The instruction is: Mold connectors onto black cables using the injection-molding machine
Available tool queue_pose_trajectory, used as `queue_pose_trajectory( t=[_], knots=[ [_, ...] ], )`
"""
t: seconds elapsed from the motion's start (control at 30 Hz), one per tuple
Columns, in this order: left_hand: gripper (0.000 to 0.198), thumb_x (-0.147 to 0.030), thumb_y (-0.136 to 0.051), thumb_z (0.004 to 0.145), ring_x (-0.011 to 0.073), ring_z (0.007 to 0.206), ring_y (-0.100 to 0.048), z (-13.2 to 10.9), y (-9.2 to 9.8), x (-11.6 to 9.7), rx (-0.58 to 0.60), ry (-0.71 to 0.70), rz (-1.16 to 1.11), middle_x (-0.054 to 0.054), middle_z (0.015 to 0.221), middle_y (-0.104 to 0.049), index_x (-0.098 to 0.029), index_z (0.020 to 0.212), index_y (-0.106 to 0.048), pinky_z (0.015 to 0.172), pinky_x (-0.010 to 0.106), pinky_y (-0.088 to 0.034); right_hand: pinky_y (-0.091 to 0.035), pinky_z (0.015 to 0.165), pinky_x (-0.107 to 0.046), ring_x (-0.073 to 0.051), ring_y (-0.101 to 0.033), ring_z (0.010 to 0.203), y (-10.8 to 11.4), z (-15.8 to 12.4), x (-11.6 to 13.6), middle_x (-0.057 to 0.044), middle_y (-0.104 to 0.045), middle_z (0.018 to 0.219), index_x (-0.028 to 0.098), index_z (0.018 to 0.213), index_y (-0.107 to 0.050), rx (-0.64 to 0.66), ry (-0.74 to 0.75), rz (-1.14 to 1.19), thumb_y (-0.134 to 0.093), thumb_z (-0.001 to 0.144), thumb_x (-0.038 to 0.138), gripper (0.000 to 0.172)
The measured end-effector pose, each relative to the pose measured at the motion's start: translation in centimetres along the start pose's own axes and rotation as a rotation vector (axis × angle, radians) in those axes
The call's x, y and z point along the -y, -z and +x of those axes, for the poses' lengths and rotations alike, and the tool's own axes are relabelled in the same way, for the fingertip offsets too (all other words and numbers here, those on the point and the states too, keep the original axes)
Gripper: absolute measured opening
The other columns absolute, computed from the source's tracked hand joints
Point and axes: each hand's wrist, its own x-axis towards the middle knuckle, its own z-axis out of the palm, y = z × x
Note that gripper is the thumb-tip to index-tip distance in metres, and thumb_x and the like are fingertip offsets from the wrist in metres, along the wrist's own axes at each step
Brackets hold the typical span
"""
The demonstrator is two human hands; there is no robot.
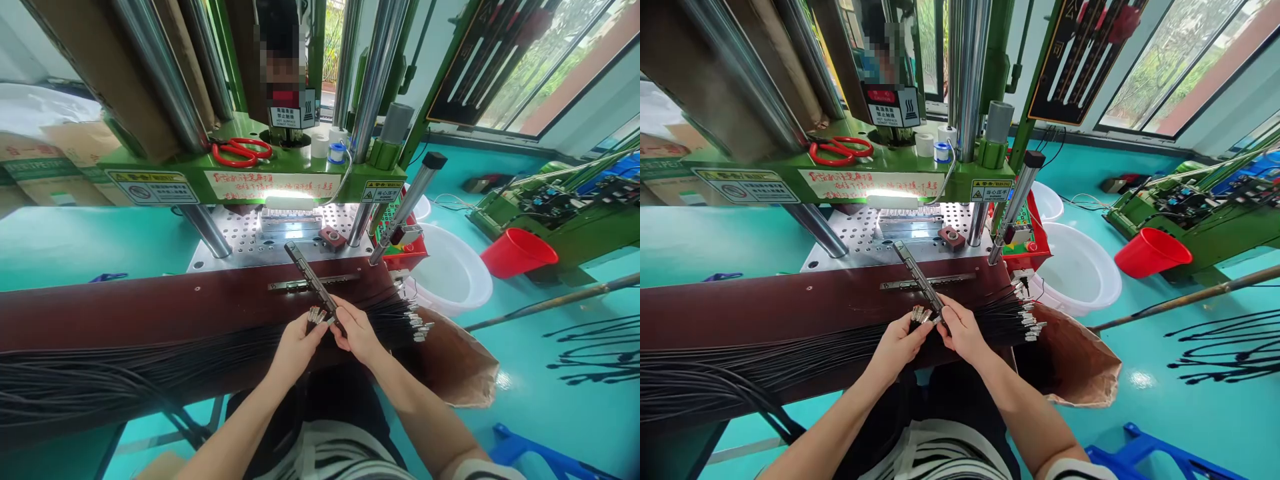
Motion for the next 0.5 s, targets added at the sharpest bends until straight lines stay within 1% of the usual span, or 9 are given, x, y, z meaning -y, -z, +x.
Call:
queue_pose_trajectory(
  t=[0.07, 0.13, 0.2, 0.27, 0.33, 0.37, 0.43, 0.5],
  knots=[
    [0.027, -0.041, -0.06, 0.067, 0.0043, 0.035, -0.029, 0.1, 0.1, 0.1, 0.01, -0.024, 0.032, -0.008, 0.044, -0.038, -0.015, 0.074, -0.055, 0.035, 0.018, -0.022, -0.024, 0.032, -0.016, -0.003, -0.029, 0.036, -0.2, -0.1, -0.3, 0.007, -0.04, 0.05, 0.018, 0.126, -0.046, -0.033, 0.023, -0.061, -0.047, 0.085, 0.044, 0.049],
    [0.025, -0.04, -0.06, 0.068, 0.0047, 0.036, -0.03, 0.1, 0.2, 0.1, 0.002, -0.042, 0.05, -0.007, 0.044, -0.039, -0.016, 0.072, -0.055, 0.035, 0.018, -0.023, -0.024, 0.033, -0.015, -0.004, -0.032, 0.039, -0.5, -0.1, -0.5, 0.005, -0.042, 0.053, 0.019, 0.127, -0.044, -0.065, 0.058, -0.138, -0.046, 0.085, 0.045, 0.049],
    [0.025, -0.04, -0.059, 0.069, 0.0053, 0.037, -0.033, 0.1, 0.3, 0.0, 0.001, -0.046, 0.061, -0.006, 0.044, -0.041, -0.016, 0.068, -0.053, 0.036, 0.018, -0.025, -0.025, 0.034, -0.015, -0.005, -0.035, 0.042, -0.7, -0.1, -0.5, 0.004, -0.044, 0.055, 0.019, 0.126, -0.046, -0.084, 0.07, -0.167, -0.046, 0.084, 0.046, 0.05],
    [0.026, -0.04, -0.058, 0.071, 0.0063, 0.04, -0.039, 0.0, 0.5, -0.4, -0.009, -0.055, 0.052, -0.005, 0.048, -0.045, -0.015, 0.066, -0.051, 0.038, 0.019, -0.03, -0.024, 0.034, -0.015, -0.005, -0.035, 0.042, -0.8, 0.0, -0.2, 0.004, -0.043, 0.055, 0.018, 0.124, -0.048, -0.084, 0.023, -0.12, -0.049, 0.083, 0.046, 0.05],
    [0.025, -0.04, -0.056, 0.073, 0.0064, 0.043, -0.041, -0.1, 0.7, -0.9, -0.071, -0.091, -0.005, -0.005, 0.051, -0.046, -0.016, 0.07, -0.05, 0.041, 0.018, -0.034, -0.022, 0.033, -0.014, -0.003, -0.031, 0.038, -0.6, 0.1, 0.3, 0.005, -0.042, 0.053, 0.018, 0.123, -0.048, -0.067, -0.048, -0.025, -0.051, 0.082, 0.045, 0.05],
    [0.024, -0.04, -0.054, 0.075, 0.0057, 0.042, -0.04, -0.1, 0.9, -1.2, -0.115, -0.111, -0.064, -0.006, 0.052, -0.043, -0.016, 0.074, -0.05, 0.041, 0.018, -0.033, -0.02, 0.032, -0.014, -0.003, -0.028, 0.036, -0.4, 0.1, 0.5, 0.006, -0.041, 0.052, 0.018, 0.124, -0.047, -0.054, -0.077, 0.023, -0.051, 0.082, 0.045, 0.05],
    [0.022, -0.04, -0.05, 0.079, 0.0041, 0.039, -0.033, 0.0, 1.1, -1.7, -0.181, -0.124, -0.203, -0.009, 0.051, -0.036, -0.019, 0.079, -0.046, 0.038, 0.016, -0.029, -0.018, 0.032, -0.014, -0.001, -0.024, 0.033, -0.2, 0.2, 0.8, 0.008, -0.041, 0.05, 0.02, 0.125, -0.045, -0.032, -0.101, 0.098, -0.051, 0.082, 0.044, 0.05],
    [0.021, -0.04, -0.048, 0.079, 0.0032, 0.037, -0.027, 0.3, 1.1, -2.0, -0.16, -0.077, -0.271, -0.01, 0.052, -0.032, -0.021, 0.078, -0.04, 0.035, 0.015, -0.022, -0.018, 0.032, -0.014, -0.001, -0.024, 0.032, -0.1, 0.3, 0.9, 0.008, -0.041, 0.051, 0.02, 0.125, -0.045, -0.03, -0.1, 0.134, -0.051, 0.082, 0.043, 0.048]
  ],
)
